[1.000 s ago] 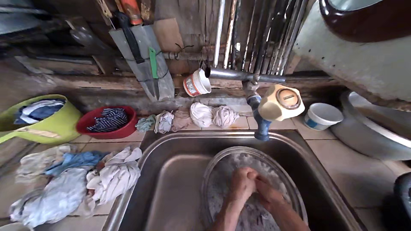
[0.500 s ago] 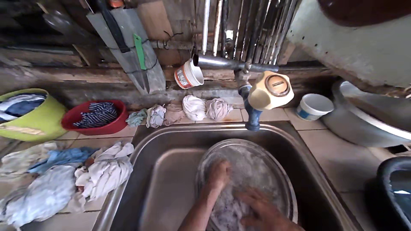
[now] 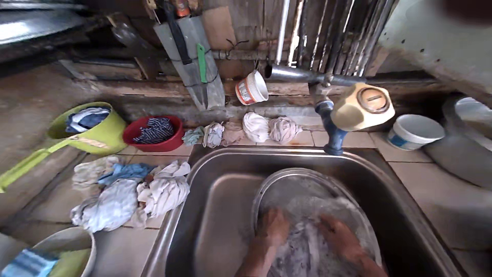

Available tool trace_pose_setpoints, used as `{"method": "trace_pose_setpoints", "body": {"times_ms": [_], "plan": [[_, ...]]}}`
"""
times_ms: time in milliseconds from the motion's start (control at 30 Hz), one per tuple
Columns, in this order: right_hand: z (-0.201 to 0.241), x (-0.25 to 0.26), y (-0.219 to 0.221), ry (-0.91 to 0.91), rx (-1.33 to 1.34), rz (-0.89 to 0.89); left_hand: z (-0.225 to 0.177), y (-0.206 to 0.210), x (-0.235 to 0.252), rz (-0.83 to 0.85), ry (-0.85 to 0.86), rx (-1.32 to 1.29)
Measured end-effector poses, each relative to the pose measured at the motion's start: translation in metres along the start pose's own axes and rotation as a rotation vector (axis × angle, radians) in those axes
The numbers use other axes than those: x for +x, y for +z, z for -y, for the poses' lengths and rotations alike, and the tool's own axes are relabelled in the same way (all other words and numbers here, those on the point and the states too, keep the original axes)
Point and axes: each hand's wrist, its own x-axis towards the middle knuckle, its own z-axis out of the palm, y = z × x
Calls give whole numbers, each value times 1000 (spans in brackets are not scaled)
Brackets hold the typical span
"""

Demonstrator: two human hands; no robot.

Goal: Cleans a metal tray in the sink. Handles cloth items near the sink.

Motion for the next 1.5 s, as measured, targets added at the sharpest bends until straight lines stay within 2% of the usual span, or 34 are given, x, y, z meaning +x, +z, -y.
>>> {"method": "trace_pose_setpoints", "body": {"times_ms": [67, 133, 233, 300, 367, 400, 467, 533, 633, 667, 733, 800, 867, 900, 933, 1000, 1067, 1133, 1200, 1267, 1333, 1367, 1433, 1467, 1500], "plan": [[21, -6, 11, 66, -73, 4, 3, 0, -8, 52, -40, -41], [27, -13, 16, -114, -112, 79, 6, -2, -15, 71, -50, -78], [17, -4, 7, -388, 7, 163, 8, -21, -28, -36, 15, -190], [14, 2, 8, -438, 63, 41, 7, -39, -36, -115, 95, -283], [21, 3, 22, -451, -24, -136, 6, -55, -40, -145, 172, -271], [27, 0, 31, -451, -108, -160, 5, -62, -42, -147, 189, -229], [39, -17, 45, -458, -241, -88, 4, -65, -43, -166, 211, -120], [37, -31, 54, -579, -324, 12, 6, -58, -40, -196, 197, 0], [14, -23, 52, -756, -436, 139, 11, -48, -36, -250, 173, 91], [10, -17, 48, -756, -446, 158, 14, -45, -34, -274, 177, 106], [15, -7, 38, -598, -409, 201, 18, -50, -32, -286, 147, 94], [34, -1, 38, -410, -362, 154, 23, -72, -37, -401, 111, 58], [55, 0, 53, -353, -360, 2, 34, -106, -42, -621, 117, 62], [63, -4, 60, -334, -379, -7, 43, -126, -41, -709, 119, 90], [66, -8, 65, -360, -398, 19, 54, -147, -39, -796, 137, 114], [54, -11, 66, -523, -440, 93, 76, -193, -33, -924, 156, 146], [34, 1, 60, -672, -468, 59, 95, -236, -25, -971, 166, 138], [29, 17, 49, -598, -474, 12, 111, -270, -15, -899, 148, 142], [35, 25, 43, -390, -443, -59, 119, -290, -10, -791, 81, 204], [52, 21, 44, -156, -367, -79, 103, -286, -20, -767, 62, 296], [67, 9, 43, -11, -334, 6, 71, -248, -34, -778, 205, 353], [69, 4, 36, -1, -303, 79, 54, -218, -40, -688, 284, 291], [59, 1, 17, -49, -179, 159, 30, -151, -40, -261, 390, 16], [48, 2, 8, -74, -94, 124, 25, -120, -32, -37, 411, -145], [36, 5, 3, -80, -40, 34, 26, -91, -20, 104, 401, -287]]}}
